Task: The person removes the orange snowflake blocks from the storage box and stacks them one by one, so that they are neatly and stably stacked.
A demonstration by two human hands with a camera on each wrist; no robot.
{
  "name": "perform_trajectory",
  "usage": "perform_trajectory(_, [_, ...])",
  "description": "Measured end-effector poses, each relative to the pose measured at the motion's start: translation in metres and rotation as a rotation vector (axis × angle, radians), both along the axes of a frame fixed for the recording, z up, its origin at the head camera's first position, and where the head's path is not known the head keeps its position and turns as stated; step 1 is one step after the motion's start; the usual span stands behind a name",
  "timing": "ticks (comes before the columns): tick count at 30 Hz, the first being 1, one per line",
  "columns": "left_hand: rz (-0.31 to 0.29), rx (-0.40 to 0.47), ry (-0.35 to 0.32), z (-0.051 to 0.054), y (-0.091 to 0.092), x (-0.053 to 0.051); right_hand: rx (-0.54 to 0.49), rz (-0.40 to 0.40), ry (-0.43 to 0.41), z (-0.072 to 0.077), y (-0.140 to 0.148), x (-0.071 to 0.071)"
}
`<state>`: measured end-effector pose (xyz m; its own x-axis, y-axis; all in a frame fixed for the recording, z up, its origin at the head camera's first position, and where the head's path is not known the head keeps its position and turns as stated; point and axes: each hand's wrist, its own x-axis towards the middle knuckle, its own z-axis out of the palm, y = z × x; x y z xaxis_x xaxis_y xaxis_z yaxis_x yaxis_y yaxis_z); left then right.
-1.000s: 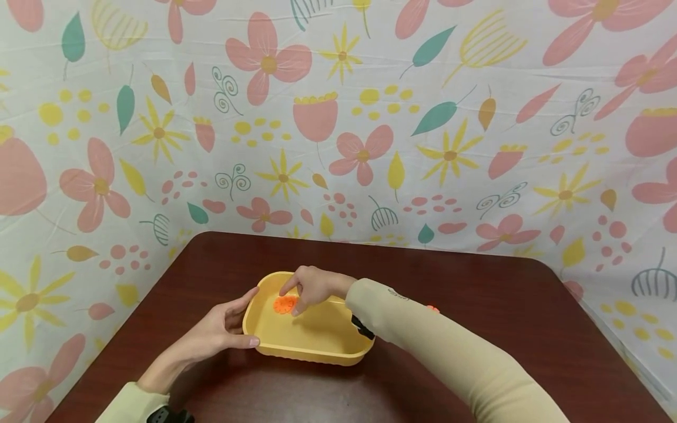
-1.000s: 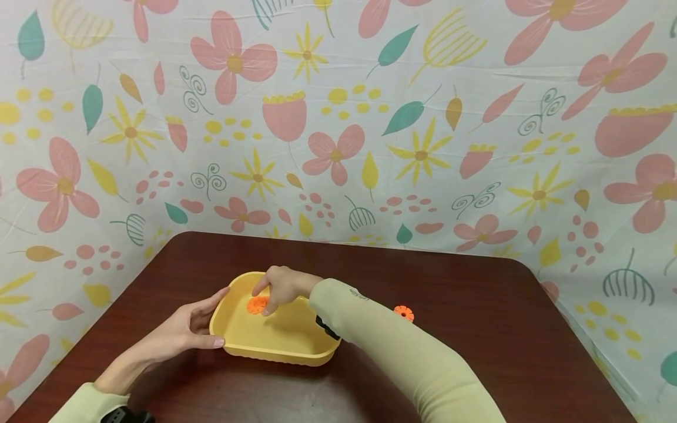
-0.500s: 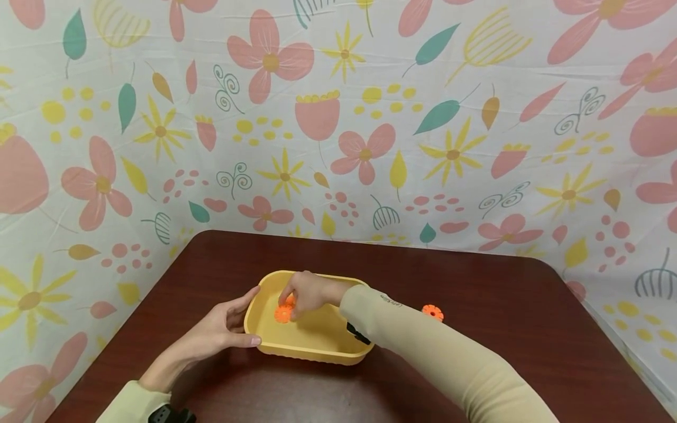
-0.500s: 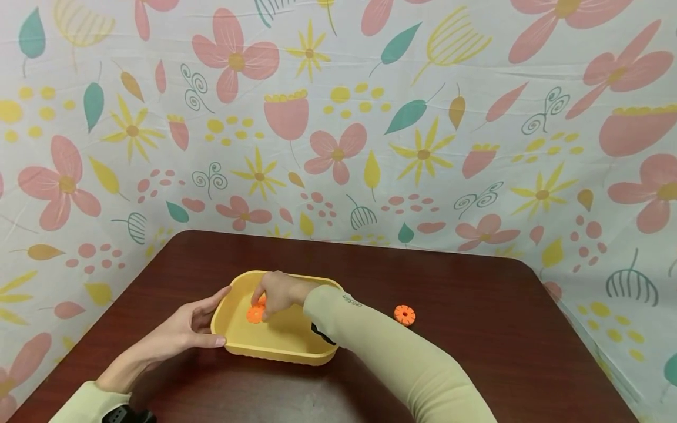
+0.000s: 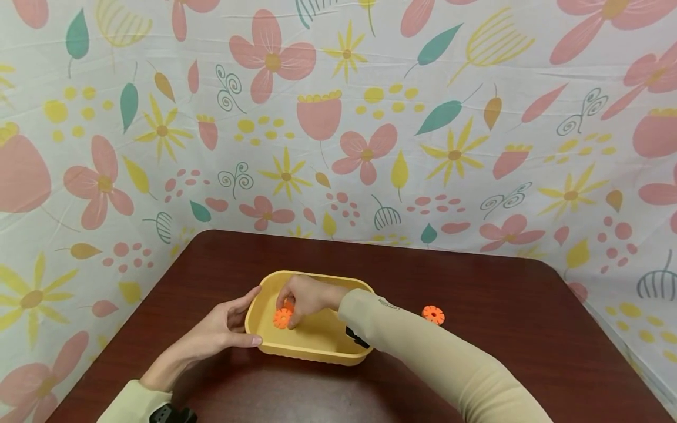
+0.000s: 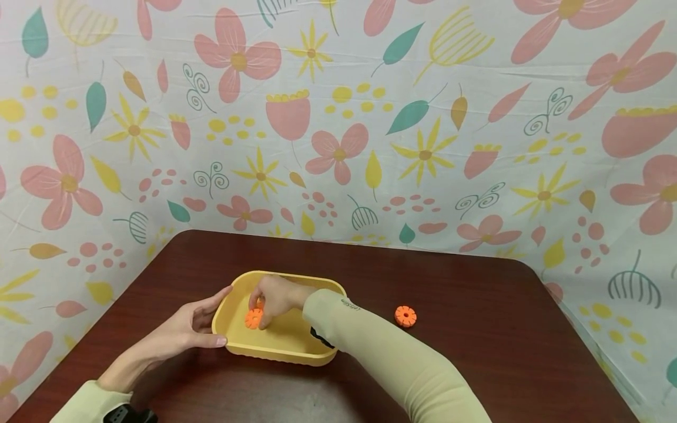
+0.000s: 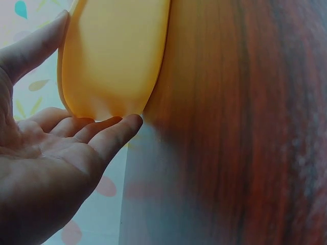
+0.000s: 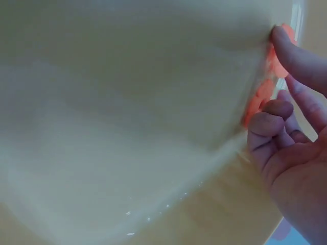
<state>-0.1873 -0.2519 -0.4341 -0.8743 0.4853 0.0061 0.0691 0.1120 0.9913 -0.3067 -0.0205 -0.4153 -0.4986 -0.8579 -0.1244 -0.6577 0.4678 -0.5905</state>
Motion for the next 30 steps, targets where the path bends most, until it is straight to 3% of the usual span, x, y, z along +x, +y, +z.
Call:
perform_trajectory(22, [0.008,-0.016,-0.002,-0.001,0.0,0.0,0.025,0.069,-0.11,0.013,0.003,0.002])
perform_trajectory(30, [0.021,-0.033,-0.015,-0.001,0.0,-0.002,0.042,0.061,-0.034,0.022,0.003,0.0])
